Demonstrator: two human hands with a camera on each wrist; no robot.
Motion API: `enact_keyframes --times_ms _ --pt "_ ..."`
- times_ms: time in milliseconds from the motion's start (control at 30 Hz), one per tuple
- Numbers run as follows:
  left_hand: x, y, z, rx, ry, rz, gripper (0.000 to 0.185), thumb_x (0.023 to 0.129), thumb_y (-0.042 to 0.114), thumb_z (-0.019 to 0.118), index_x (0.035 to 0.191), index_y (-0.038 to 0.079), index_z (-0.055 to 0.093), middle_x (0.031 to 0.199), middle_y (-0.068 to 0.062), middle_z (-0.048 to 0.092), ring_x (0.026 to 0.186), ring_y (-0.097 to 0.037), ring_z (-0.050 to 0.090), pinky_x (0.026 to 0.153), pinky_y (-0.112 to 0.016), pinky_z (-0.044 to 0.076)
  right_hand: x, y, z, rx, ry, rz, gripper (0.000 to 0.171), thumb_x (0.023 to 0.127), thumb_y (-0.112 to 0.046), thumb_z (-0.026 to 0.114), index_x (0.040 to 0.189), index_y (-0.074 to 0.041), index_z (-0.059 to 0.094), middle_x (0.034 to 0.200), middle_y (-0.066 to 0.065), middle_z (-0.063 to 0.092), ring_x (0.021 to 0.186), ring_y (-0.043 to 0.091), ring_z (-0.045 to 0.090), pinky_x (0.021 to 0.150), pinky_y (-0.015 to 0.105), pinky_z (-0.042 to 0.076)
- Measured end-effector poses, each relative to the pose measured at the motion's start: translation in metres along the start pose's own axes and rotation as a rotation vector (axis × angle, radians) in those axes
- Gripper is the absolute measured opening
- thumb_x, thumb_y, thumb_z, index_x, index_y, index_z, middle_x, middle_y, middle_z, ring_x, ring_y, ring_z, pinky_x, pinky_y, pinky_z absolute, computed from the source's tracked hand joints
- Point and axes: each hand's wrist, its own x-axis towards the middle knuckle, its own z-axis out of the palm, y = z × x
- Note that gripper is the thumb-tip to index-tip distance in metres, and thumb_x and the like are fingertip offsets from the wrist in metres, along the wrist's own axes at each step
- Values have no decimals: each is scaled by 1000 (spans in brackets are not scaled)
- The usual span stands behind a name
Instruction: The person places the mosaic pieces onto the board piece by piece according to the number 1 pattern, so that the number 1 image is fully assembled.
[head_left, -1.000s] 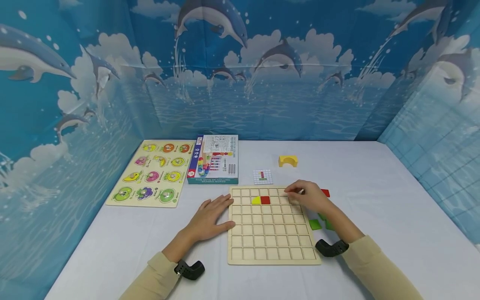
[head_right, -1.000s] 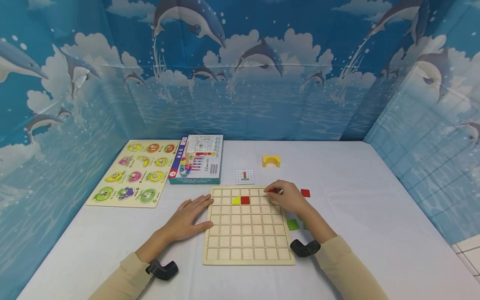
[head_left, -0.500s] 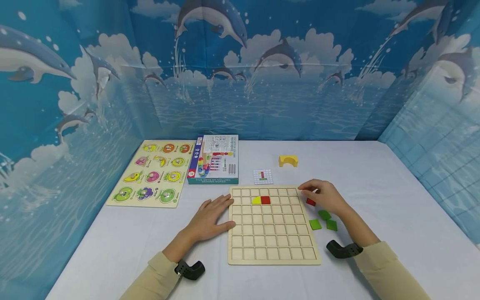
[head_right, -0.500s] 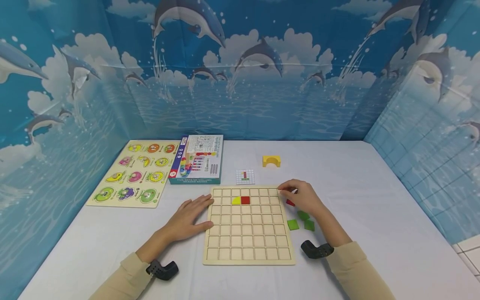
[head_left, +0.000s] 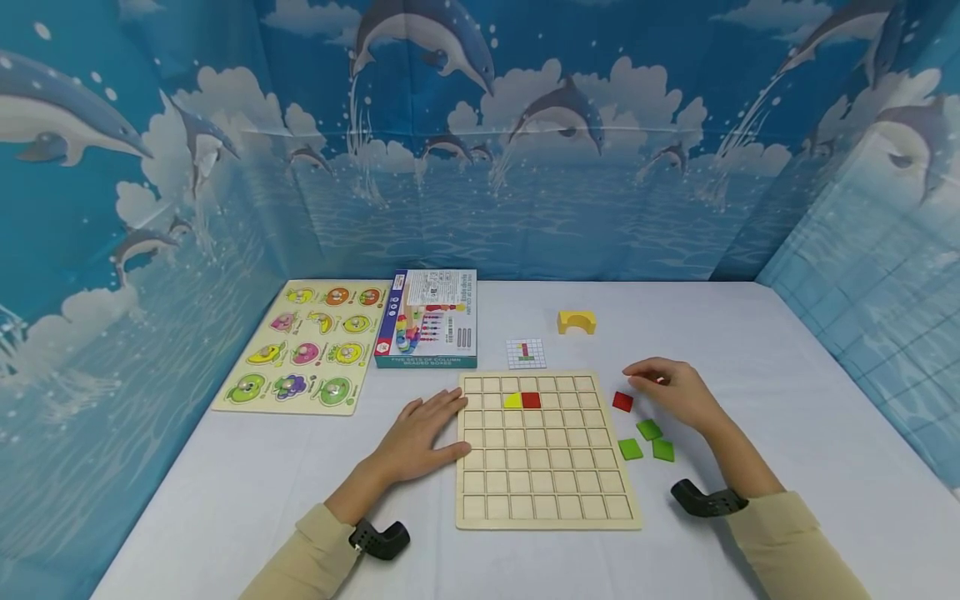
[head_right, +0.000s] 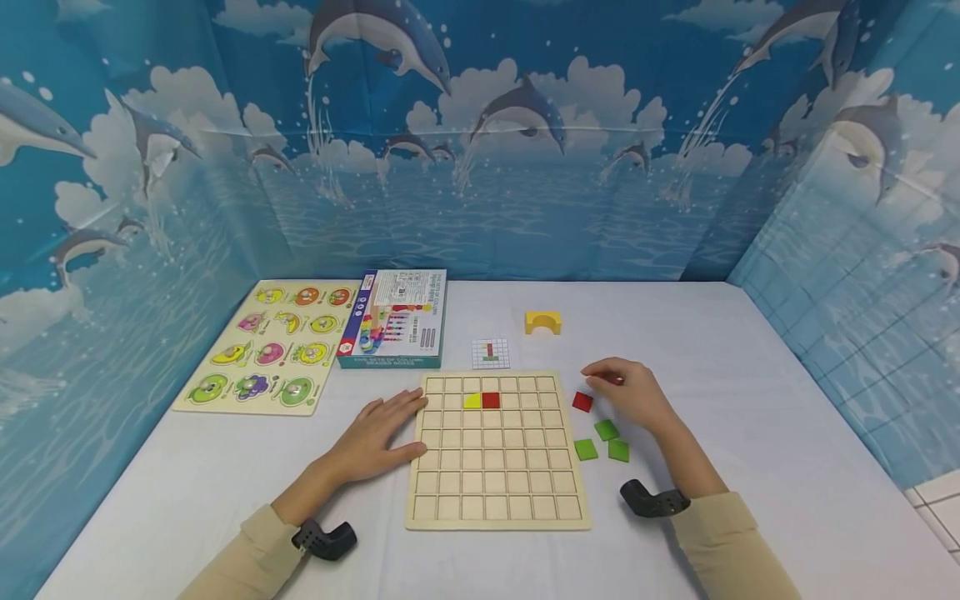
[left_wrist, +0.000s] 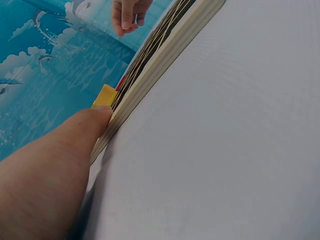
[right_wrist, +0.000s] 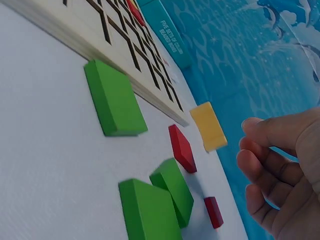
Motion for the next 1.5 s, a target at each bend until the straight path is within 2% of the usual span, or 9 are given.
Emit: enact_keyframes --times_ms 133,300,400,533,633,900,1100,1267,1500 --pt "0 0 0 4 -3 -3 73 87 62 44 145 20 31 151 5 24 137 -13 17 108 -44 12 7 32 2 -34 53 17 28 90 -37 59 107 -17 67 95 0 65 82 16 54 58 25 45" --pt "0 0 0 -2 1 0 73 87 62 44 145 19 32 150 5 25 137 -14 18 108 -44 12 12 60 -1 -58 84 55 37 86 -52 55 108 -24 66 100 -3 63 88 16 51 64 26 45" --pt "0 0 0 3 -1 -1 73 87 62 44 145 20 32 151 5 24 137 -14 18 108 -44 12 7 53 -6 -39 102 76 39 87 -50 55 110 -20 65 105 1 61 90 19 48 61 24 45" --pt "0 0 -1 2 0 -2 73 87 62 44 145 20 32 150 5 25 137 -14 18 108 -44 12 -3 33 -13 15 92 95 37 91 -38 56 113 -9 63 111 12 59 95 26 46 63 27 43" --pt "0 1 -1 -3 2 -1 73 87 62 45 145 19 32 150 4 25 137 -14 18 108 -44 12 -6 28 -16 10 75 118 36 93 -34 54 115 -6 62 113 16 57 99 29 45 69 32 42" --pt "0 0 -1 -7 -1 -7 73 87 62 44 145 20 32 150 5 25 137 -14 18 109 -44 12 -5 44 -11 5 68 172 36 94 -31 54 118 -5 59 116 19 54 104 34 44 80 43 43" --pt "0 0 0 -6 3 -5 73 87 64 43 145 20 32 150 5 25 137 -14 18 108 -44 12 -2 55 -5 -41 88 153 37 92 -30 57 118 -4 59 115 20 54 101 33 46 84 49 44" --pt "1 0 0 -2 4 -7 73 86 64 43 144 20 33 150 6 25 137 -13 18 108 -43 13 -3 57 -4 -61 62 137 45 90 -36 58 122 -4 58 118 20 51 100 33 44 81 48 44" --pt "1 -2 2 -2 2 -10 73 86 64 43 145 21 32 150 6 25 137 -13 18 108 -43 12 -2 57 -3 -95 34 106 45 89 -33 61 122 -3 58 118 20 50 102 34 44 85 52 43"
